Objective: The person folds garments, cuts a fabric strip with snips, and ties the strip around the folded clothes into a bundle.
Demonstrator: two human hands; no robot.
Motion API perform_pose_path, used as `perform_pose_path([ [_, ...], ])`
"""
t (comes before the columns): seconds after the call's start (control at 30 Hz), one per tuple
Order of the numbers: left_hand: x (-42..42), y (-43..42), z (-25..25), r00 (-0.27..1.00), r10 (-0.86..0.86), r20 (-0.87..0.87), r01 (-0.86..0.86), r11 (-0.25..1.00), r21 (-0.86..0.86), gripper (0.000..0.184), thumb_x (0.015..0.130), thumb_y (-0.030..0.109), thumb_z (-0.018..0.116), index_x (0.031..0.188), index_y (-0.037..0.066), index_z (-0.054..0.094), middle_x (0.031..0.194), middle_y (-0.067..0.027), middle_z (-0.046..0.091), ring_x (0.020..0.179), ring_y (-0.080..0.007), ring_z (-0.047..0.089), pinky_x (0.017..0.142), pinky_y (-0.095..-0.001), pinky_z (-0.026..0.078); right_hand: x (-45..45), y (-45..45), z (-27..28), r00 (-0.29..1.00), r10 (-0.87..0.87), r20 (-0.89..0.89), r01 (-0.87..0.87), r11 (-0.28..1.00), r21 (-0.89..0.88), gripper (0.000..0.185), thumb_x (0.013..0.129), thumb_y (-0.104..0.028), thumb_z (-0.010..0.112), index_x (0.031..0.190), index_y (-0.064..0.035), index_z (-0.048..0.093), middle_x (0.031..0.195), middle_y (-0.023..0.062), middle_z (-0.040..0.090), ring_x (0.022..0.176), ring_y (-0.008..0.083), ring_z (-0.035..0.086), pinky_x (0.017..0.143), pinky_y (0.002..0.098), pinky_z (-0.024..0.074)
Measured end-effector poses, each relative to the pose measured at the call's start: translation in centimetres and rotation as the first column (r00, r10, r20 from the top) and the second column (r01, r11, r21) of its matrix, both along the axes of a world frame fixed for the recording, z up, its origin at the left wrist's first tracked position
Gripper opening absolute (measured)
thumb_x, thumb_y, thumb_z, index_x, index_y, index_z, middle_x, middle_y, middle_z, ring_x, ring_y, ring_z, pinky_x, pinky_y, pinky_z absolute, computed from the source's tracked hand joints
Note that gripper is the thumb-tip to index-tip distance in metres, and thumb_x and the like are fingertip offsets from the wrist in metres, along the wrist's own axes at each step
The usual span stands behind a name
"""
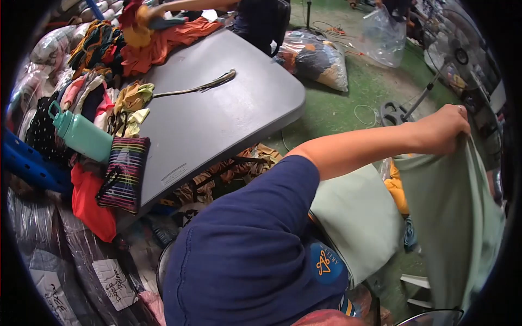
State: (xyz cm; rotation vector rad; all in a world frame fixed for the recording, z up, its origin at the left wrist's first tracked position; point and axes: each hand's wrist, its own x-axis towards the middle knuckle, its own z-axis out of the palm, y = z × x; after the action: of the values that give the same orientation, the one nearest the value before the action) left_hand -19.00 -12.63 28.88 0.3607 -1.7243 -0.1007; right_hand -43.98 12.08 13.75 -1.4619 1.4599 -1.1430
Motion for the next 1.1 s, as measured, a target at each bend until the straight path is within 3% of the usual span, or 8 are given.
perform_pose_path([
  [0.13, 8.7, 8.9, 2.4, 0.967, -0.226, 0.117, 0.222, 0.974, 0.051, 0.025, 0.055, -0.009, 0.051, 0.074, 0.004, 0.061, 0.074, -0.0108, 0.059, 0.065, -0.0252, 0.057, 0.058, -0.0312, 0.045, 2.8, 0.7, -2.4, 0.993, 0.101, 0.063, -0.108, 0.987, 0.118, 0.05, 0.086, -0.027, 0.047, 0.123, 0.004, 0.035, 0.125, 0.0154, 0.04, 0.111, 0.026, 0.043, 0.091, 0.037, 0.0354],
  [0.27, 13.9, 12.7, 1.9, 0.471, -0.877, -0.096, 0.857, 0.429, 0.286, 0.027, 0.052, -0.01, 0.052, 0.075, -0.002, 0.063, 0.077, -0.0087, 0.059, 0.072, -0.0158, 0.056, 0.062, -0.0254, 0.044, 2.0, 0.4, -2.6, 0.98, 0.027, 0.197, -0.052, 0.991, 0.121, 0.051, 0.086, -0.028, 0.047, 0.124, 0.0036, 0.034, 0.126, 0.0151, 0.039, 0.111, 0.0259, 0.042, 0.091, 0.0371, 0.0353],
  [0.47, 9.3, 7.3, -11.7, 0.415, -0.428, -0.803, 0.848, -0.139, 0.512, 0.037, 0.065, -0.002, 0.064, 0.1, 0.004, 0.053, 0.097, -0.0033, 0.054, 0.084, -0.0084, 0.053, 0.069, -0.0189, 0.044, -3.0, -1.7, -5.3, 0.82, -0.252, 0.515, 0.054, 0.928, 0.368, 0.052, 0.086, -0.029, 0.047, 0.124, 0.003, 0.033, 0.126, 0.0146, 0.038, 0.111, 0.0257, 0.042, 0.092, 0.0373, 0.0351],
  [0.57, 7.7, 7.8, -25.1, 0.474, -0.447, -0.759, 0.819, -0.094, 0.566, 0.022, 0.073, 0.003, 0.058, 0.094, 0.005, 0.053, 0.093, -0.0043, 0.056, 0.08, -0.0099, 0.056, 0.067, -0.021, 0.048, -3.3, -1.2, -7.8, 0.705, -0.339, 0.623, -0.037, 0.86, 0.51, 0.053, 0.085, -0.03, 0.047, 0.125, 0.0027, 0.033, 0.127, 0.0144, 0.038, 0.111, 0.0256, 0.042, 0.092, 0.0374, 0.035],
  [0.6, 7.9, 9.7, -25.5, 0.282, 0.216, -0.935, 0.766, -0.637, 0.084, 0.019, 0.075, 0.003, 0.055, 0.093, 0.005, 0.052, 0.09, -0.005, 0.057, 0.077, -0.0109, 0.057, 0.064, -0.0225, 0.05, -2.6, -0.9, -8.3, 0.668, -0.354, 0.655, -0.088, 0.836, 0.541, 0.053, 0.085, -0.03, 0.047, 0.125, 0.0026, 0.033, 0.127, 0.0143, 0.038, 0.111, 0.0256, 0.042, 0.092, 0.0374, 0.035],
  [0.7, 8.6, 10.3, -29.8, 0.076, 0.201, -0.977, 0.78, -0.622, -0.067, 0.016, 0.076, 0.001, 0.052, 0.092, 0.003, 0.051, 0.085, -0.006, 0.057, 0.072, -0.0123, 0.058, 0.06, -0.0247, 0.051, -3.0, 0.1, -8.4, 0.539, -0.37, 0.757, -0.293, 0.76, 0.58, 0.055, 0.085, -0.038, 0.048, 0.122, 0.0016, 0.037, 0.123, 0.0146, 0.043, 0.109, 0.0264, 0.044, 0.09, 0.0382, 0.037],
  [0.8, 10.0, 10.7, -24.0, 0.462, 0.21, -0.862, 0.833, -0.435, 0.341, 0.023, 0.076, 0.001, 0.055, 0.098, 0.004, 0.048, 0.082, -0.0058, 0.057, 0.069, -0.0127, 0.059, 0.059, -0.0257, 0.052, -6.2, 1.5, -9.0, 0.679, -0.238, 0.695, -0.182, 0.862, 0.473, 0.052, 0.084, -0.036, 0.05, 0.12, 0.0007, 0.041, 0.119, 0.0145, 0.046, 0.109, 0.0267, 0.045, 0.091, 0.0382, 0.0373],
  [1.1, 12.3, 10.2, -25.3, 0.574, 0.17, -0.801, 0.802, -0.314, 0.508, 0.024, 0.077, 0.002, 0.057, 0.099, 0.005, 0.048, 0.08, -0.0031, 0.057, 0.066, -0.0096, 0.058, 0.055, -0.0223, 0.05, -13.7, 4.9, -13.5, 0.959, 0.274, 0.074, -0.253, 0.71, 0.658, 0.06, 0.068, -0.006, 0.065, 0.121, -0.0009, 0.036, 0.09, 0.0071, 0.057, 0.083, 0.0191, 0.056, 0.074, 0.0286, 0.0432],
])
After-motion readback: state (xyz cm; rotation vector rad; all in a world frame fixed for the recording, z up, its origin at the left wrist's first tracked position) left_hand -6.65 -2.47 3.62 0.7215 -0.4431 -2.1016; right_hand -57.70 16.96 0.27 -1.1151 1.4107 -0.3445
